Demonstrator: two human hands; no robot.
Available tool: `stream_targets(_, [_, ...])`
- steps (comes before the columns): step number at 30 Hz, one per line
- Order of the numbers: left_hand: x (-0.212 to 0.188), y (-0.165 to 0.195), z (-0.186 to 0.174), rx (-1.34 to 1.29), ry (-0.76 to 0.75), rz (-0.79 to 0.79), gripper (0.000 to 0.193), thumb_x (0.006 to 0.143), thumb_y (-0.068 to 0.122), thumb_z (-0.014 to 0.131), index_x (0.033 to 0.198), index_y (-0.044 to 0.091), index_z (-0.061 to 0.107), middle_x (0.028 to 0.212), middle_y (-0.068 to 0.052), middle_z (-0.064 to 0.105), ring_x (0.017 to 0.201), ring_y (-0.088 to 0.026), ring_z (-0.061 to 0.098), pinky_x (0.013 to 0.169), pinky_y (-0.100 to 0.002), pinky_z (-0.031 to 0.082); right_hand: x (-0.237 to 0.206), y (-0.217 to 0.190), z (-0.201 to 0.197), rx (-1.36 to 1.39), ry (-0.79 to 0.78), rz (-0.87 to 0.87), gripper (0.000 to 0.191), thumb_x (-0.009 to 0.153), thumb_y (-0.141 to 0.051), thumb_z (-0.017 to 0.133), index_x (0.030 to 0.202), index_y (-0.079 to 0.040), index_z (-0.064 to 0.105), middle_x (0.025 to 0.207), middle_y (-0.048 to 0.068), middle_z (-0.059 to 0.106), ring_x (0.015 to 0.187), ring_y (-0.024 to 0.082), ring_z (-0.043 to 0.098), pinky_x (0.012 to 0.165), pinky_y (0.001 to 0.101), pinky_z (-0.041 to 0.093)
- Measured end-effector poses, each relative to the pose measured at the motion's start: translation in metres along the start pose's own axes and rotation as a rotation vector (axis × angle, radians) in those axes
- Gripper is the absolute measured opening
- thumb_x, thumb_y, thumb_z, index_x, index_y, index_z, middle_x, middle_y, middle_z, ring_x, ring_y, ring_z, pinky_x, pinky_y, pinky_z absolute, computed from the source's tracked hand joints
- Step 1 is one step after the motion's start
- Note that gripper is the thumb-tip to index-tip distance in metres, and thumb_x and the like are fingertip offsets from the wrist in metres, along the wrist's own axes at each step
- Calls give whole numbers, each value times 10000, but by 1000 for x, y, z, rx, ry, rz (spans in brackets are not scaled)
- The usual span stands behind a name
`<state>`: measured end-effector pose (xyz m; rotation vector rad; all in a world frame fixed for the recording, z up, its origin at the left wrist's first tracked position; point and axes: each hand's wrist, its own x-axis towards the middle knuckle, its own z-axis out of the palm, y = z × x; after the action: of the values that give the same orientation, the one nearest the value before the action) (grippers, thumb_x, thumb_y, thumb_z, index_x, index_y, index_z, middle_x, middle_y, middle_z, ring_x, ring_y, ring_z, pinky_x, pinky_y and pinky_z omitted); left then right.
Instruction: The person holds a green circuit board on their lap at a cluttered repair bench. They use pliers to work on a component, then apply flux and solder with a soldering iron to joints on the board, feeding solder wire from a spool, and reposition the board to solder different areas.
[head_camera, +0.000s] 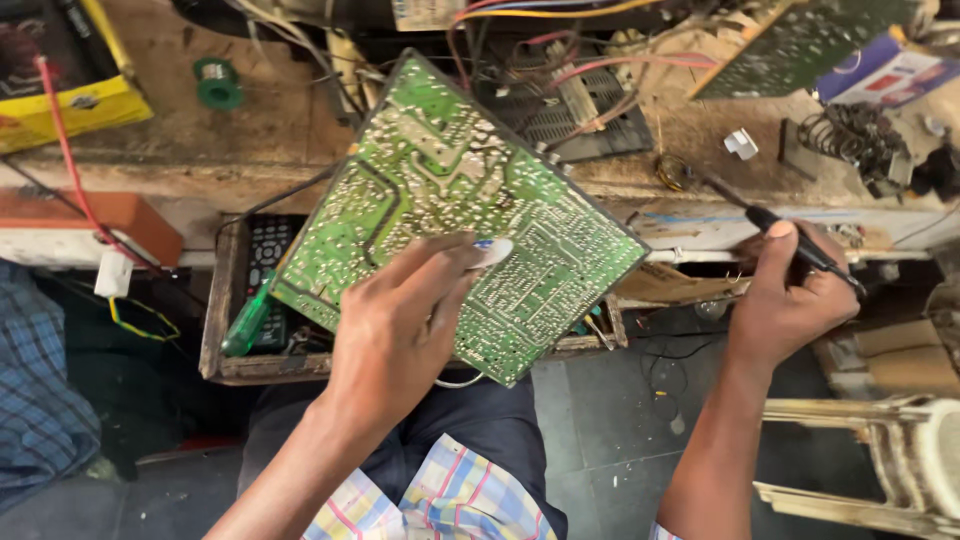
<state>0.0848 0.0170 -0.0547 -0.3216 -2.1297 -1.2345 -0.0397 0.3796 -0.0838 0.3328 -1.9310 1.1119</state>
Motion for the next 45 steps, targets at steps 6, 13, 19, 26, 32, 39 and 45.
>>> stream_targets(6, [-6, -10, -4, -38, 42, 48, 243, 893, -18, 671, 1131, 23, 692, 1230, -112, 712, 956, -307, 751, 748, -379, 611, 3, -15, 0, -134, -26, -31, 189, 1181, -41, 654, 1127, 140, 666, 880, 109, 667, 755, 116, 610, 691, 249, 485])
stream_targets(13, [-7, -16, -11, -47, 60, 40, 237, 920, -18, 673, 1150, 41, 669, 1230, -94, 701, 915, -308, 745, 720, -388, 602, -4, -73, -23, 148, 6, -172, 345, 1206, -159, 678, 1205, 177, 601, 960, 239, 699, 732, 232, 674, 690, 330, 591])
stream_targets(19, [-7, -18, -13, -76, 73, 35, 312, 885, -46, 645, 1182, 50, 654, 1221, -96, 689, 923, -313, 740, 725, -394, 603, -22, -132, -17, 227, -75, -329, 519, 1092, -349, 794, 1124, 140, 623, 927, 216, 659, 687, 249, 681, 619, 321, 592])
stream_targets(26, [-9, -18, -14, -91, 76, 18, 285, 906, -31, 651, 1178, 56, 650, 1228, -90, 688, 914, -316, 740, 725, -390, 607, -33, -166, 8, 119, -288, -344, 397, 1063, -279, 802, 1136, 93, 686, 878, 169, 709, 725, 223, 729, 705, 269, 590])
stream_targets(32, [-9, -22, -15, -101, 72, 20, 295, 880, -55, 638, 1159, 41, 643, 1227, -106, 688, 893, -325, 740, 712, -393, 607, -30, -165, 20, 91, -398, -462, 319, 1067, -223, 787, 1167, 59, 676, 904, 183, 725, 809, 209, 751, 757, 267, 606])
stream_targets(39, [-9, -22, -15, -98, 76, 10, 268, 909, -41, 647, 1164, 44, 645, 1223, -101, 690, 891, -323, 745, 702, -394, 604, -31, -160, 23, 53, -405, -433, 337, 1052, -217, 774, 1191, 75, 677, 858, 172, 724, 771, 198, 737, 710, 243, 570])
stream_targets(45, [-9, -22, -15, -95, 70, 5, 273, 906, -34, 649, 1167, 46, 644, 1238, -104, 687, 890, -330, 742, 701, -396, 604, -32, -158, 21, 86, -427, -373, 348, 1065, -239, 779, 1158, 79, 673, 862, 162, 718, 784, 192, 740, 725, 238, 579])
